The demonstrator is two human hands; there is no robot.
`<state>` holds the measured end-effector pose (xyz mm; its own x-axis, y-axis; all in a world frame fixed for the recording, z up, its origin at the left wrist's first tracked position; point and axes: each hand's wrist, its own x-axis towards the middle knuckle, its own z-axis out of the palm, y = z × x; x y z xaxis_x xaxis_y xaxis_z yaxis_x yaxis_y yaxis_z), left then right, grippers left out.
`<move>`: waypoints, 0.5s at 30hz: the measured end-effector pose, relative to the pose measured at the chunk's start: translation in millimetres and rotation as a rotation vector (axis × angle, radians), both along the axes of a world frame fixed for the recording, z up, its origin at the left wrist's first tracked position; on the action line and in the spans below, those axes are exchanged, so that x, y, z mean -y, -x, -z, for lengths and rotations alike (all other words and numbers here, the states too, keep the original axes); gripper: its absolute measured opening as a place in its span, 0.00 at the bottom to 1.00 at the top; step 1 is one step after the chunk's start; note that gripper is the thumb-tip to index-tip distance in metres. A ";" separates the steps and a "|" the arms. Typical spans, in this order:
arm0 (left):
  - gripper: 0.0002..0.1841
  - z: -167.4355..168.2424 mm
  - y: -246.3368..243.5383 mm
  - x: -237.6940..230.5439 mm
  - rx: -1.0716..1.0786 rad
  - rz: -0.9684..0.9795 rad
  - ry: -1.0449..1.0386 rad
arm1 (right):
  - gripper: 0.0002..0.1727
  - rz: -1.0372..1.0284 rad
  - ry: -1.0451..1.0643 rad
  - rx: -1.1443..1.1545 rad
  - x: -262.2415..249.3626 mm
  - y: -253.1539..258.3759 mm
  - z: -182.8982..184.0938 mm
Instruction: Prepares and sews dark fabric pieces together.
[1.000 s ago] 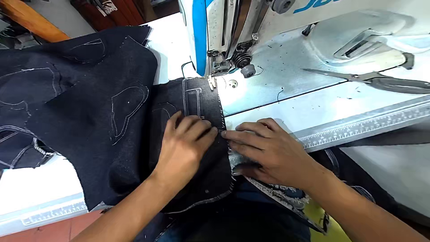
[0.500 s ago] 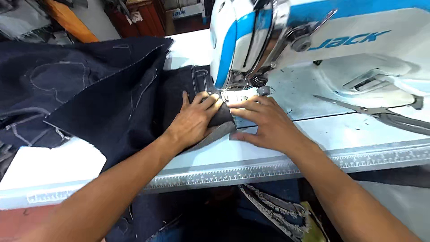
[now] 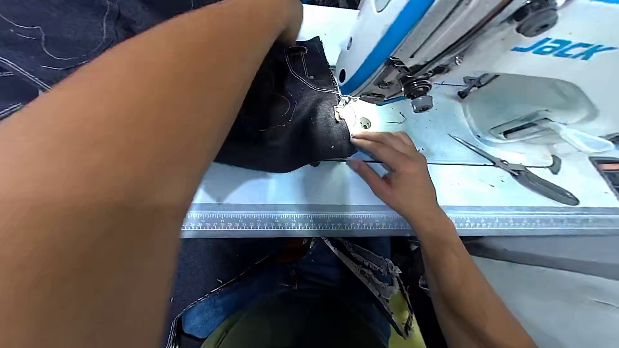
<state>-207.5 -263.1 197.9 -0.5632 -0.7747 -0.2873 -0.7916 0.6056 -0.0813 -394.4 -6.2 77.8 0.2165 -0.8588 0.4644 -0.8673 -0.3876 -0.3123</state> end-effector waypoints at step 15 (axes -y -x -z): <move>0.12 150.7 -209.3 -289.8 -0.688 0.064 0.860 | 0.27 -0.323 -1.013 0.659 -108.2 -112.9 27.6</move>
